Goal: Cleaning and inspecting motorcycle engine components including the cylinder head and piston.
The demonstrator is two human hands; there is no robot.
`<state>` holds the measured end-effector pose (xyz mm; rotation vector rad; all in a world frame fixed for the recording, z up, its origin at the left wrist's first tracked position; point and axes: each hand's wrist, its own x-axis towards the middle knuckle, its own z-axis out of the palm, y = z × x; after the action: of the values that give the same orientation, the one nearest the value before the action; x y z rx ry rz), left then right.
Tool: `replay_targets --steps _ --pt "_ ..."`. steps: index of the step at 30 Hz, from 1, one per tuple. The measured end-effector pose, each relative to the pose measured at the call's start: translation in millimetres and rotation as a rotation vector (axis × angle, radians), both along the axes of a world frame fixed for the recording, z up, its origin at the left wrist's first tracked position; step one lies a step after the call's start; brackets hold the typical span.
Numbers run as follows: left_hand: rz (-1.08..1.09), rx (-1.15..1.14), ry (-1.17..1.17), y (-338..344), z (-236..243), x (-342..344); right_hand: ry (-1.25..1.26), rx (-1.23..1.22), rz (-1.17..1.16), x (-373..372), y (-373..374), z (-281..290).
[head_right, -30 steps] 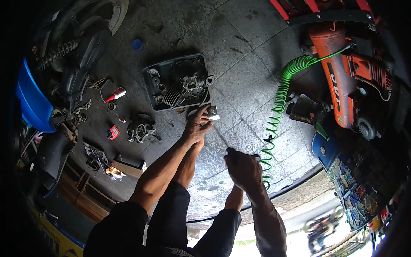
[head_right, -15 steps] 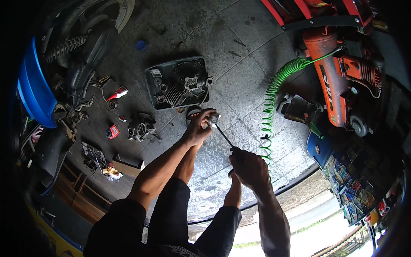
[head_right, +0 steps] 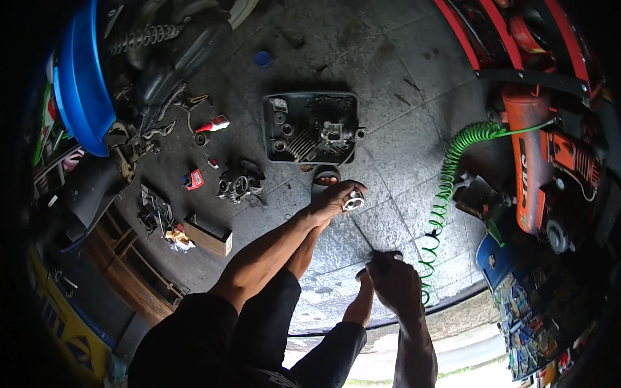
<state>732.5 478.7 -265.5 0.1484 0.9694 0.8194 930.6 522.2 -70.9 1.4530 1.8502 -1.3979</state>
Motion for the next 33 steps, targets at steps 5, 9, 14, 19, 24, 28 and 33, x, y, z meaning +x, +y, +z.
replay_targets --steps 5,9,14,19,24,28,33 --pt "0.094 0.096 0.080 2.4 -1.3 0.9 -0.045 0.001 0.019 -3.8 5.3 -1.3" --pt "0.199 0.018 -0.019 -0.6 0.1 -17.6 -0.019 -0.192 -0.106 -16.8 14.5 -2.5" --pt "0.329 -0.093 -0.235 -3.6 -24.2 -37.3 0.138 -0.084 0.178 -26.2 6.0 -16.6" --pt "0.212 -0.116 0.272 -29.5 -59.6 -59.1 0.079 -0.108 0.174 -61.7 7.5 -34.8" --pt "0.273 -0.074 1.493 -30.9 -122.6 -88.2 -0.076 -0.129 0.174 -105.4 31.8 -59.7" --pt "-0.242 -0.158 1.797 -84.0 -215.1 -240.6 0.150 -0.066 0.288 -172.8 26.5 -70.4" --pt "-0.458 -0.057 1.723 -54.5 -266.8 -200.3 -0.099 -0.111 0.345 -146.0 35.0 -82.7"
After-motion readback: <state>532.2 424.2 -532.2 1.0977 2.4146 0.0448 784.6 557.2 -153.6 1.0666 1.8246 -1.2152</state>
